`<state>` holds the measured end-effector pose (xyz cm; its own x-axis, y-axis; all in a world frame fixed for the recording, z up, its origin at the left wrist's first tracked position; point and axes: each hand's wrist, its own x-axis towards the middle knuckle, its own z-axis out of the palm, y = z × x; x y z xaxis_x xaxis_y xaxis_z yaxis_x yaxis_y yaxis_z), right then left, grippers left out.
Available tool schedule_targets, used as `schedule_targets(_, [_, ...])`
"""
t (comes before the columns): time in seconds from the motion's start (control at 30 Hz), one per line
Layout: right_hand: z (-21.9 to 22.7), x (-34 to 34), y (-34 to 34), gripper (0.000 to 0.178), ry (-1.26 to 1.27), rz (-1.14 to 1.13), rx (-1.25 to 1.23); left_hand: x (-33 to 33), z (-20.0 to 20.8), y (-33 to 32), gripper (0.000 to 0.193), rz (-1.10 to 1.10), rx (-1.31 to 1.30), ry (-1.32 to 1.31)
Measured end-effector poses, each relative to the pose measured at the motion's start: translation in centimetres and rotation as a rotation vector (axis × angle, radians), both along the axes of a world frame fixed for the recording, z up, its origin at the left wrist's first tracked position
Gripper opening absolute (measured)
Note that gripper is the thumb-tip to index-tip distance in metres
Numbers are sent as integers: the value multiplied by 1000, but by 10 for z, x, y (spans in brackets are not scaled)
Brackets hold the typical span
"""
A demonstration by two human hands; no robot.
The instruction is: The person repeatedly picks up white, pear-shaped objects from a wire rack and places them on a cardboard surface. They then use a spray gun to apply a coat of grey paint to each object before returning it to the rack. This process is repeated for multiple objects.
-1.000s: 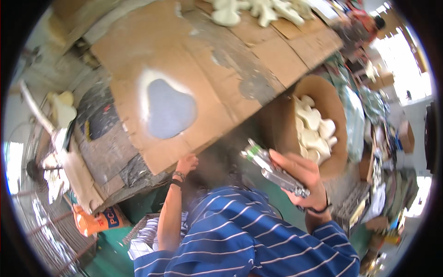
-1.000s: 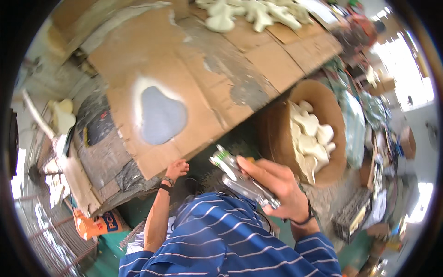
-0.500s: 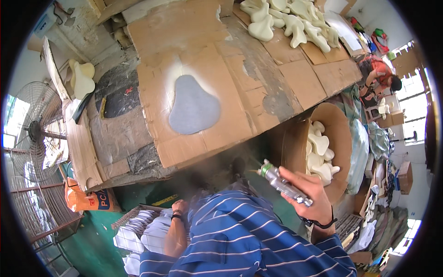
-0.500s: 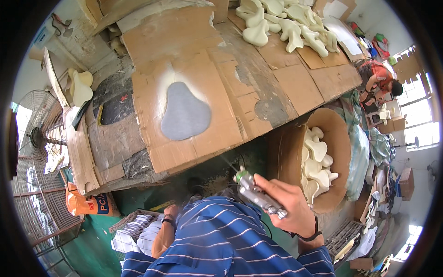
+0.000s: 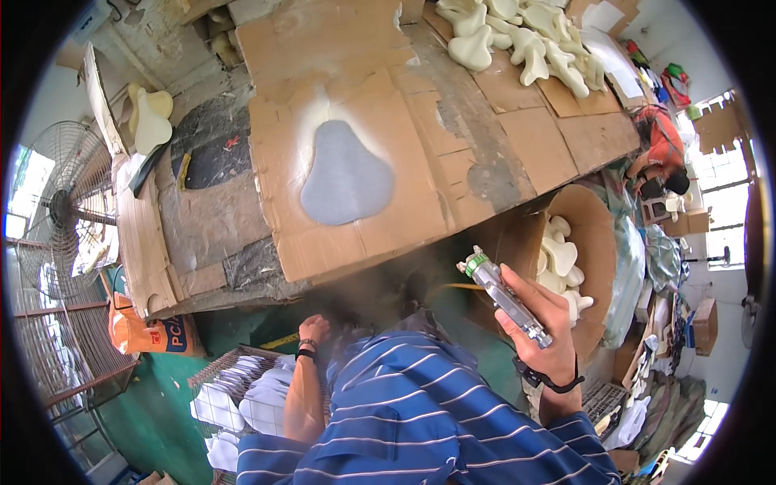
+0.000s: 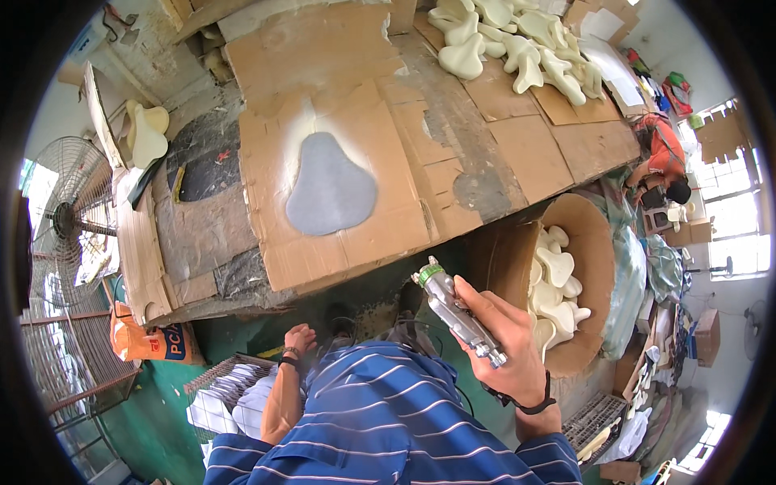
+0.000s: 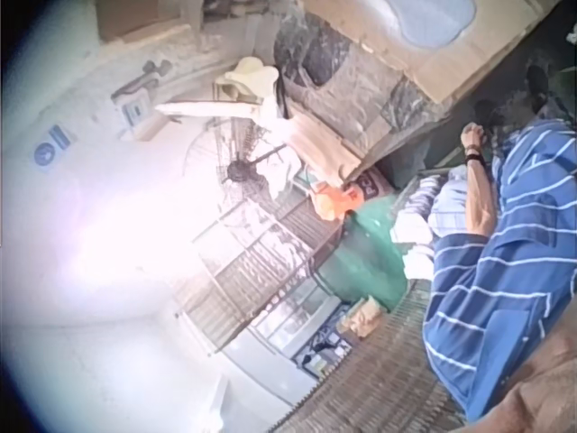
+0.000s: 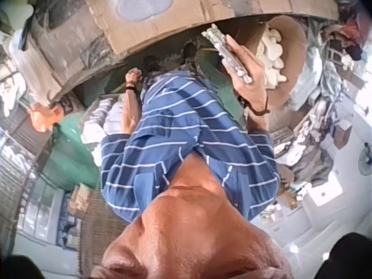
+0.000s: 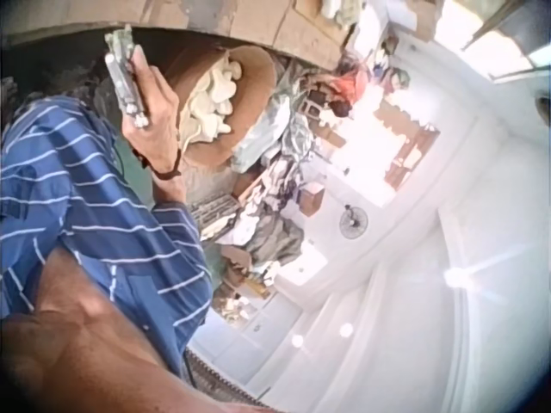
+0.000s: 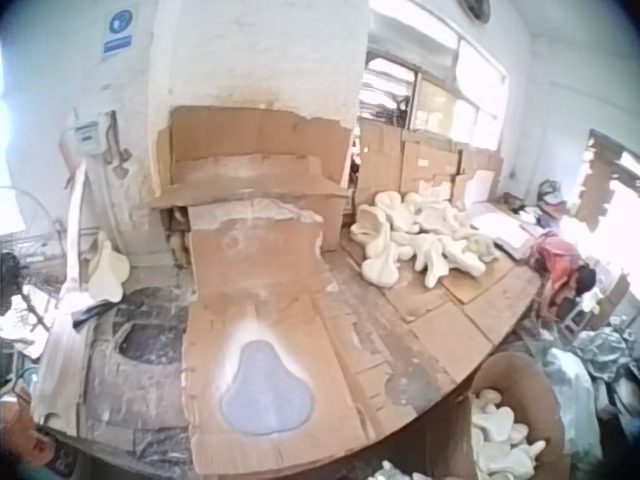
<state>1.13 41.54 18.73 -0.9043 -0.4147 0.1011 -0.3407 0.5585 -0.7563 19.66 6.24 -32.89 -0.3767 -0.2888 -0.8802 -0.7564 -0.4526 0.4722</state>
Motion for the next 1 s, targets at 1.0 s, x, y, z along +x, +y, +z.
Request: schedule_targets(1.0, [0, 0, 15, 69, 34, 2, 37, 7, -19, -2, 25, -68, 38, -32])
